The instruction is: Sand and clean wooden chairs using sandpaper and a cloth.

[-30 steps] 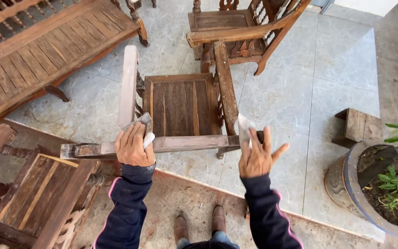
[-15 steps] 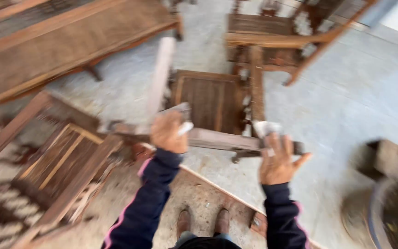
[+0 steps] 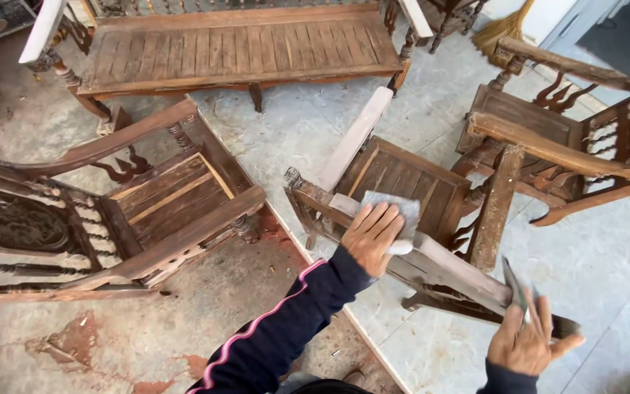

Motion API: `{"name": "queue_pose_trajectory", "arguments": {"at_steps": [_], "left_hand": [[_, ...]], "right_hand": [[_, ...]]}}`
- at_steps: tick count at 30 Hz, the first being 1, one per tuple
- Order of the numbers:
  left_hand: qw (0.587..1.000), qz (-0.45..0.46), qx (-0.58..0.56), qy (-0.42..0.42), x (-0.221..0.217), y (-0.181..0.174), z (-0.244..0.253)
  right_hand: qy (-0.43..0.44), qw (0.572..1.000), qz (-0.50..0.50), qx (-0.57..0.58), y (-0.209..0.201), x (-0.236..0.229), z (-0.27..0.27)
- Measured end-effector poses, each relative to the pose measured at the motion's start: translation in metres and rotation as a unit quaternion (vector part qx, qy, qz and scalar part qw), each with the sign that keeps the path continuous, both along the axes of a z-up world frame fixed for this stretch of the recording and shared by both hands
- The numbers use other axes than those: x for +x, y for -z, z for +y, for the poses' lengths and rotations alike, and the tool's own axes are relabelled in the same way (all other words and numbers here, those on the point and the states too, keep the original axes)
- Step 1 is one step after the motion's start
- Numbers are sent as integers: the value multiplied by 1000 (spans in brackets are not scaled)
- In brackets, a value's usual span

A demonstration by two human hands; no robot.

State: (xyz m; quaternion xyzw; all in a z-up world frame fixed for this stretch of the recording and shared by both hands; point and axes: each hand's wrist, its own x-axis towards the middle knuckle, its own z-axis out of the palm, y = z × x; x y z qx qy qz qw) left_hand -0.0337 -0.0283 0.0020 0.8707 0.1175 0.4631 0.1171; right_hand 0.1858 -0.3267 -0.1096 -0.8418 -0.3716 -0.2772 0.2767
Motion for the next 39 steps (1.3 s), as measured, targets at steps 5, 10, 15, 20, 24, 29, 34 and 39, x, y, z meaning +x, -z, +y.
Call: {"name": "queue_pose_trajectory", "arguments": {"at_steps": [5,10,15,20,24,29,34,39], "left_hand": [[996,-83,6,13,-45,21,25],[983,-152,-24,-101,-53,20,62],[992,-40,-66,-99,-21,32,42],[997,18,20,-75,-2,29,-2],[989,91,-60,-97,-14,21,53],[988,19,-21,-152,13,11,-1],[994,-53,10,-97,11,13,-8],[932,172,119,-295,-60,67,106]], "right_hand": [[101,978,171,66,-78,-3,3],[-241,921,198,233,-103,-59,89],[-210,975,66,20,-124,-95,166],[-215,975,58,-4,-118,-93,144],[-203,978,27,-23,-130,-99,136],[-185,983,-2,-11,-113,-84,124],[-183,983,1,-19,-115,-85,123],[-194,979,-45,-39,-112,-76,118]]}}
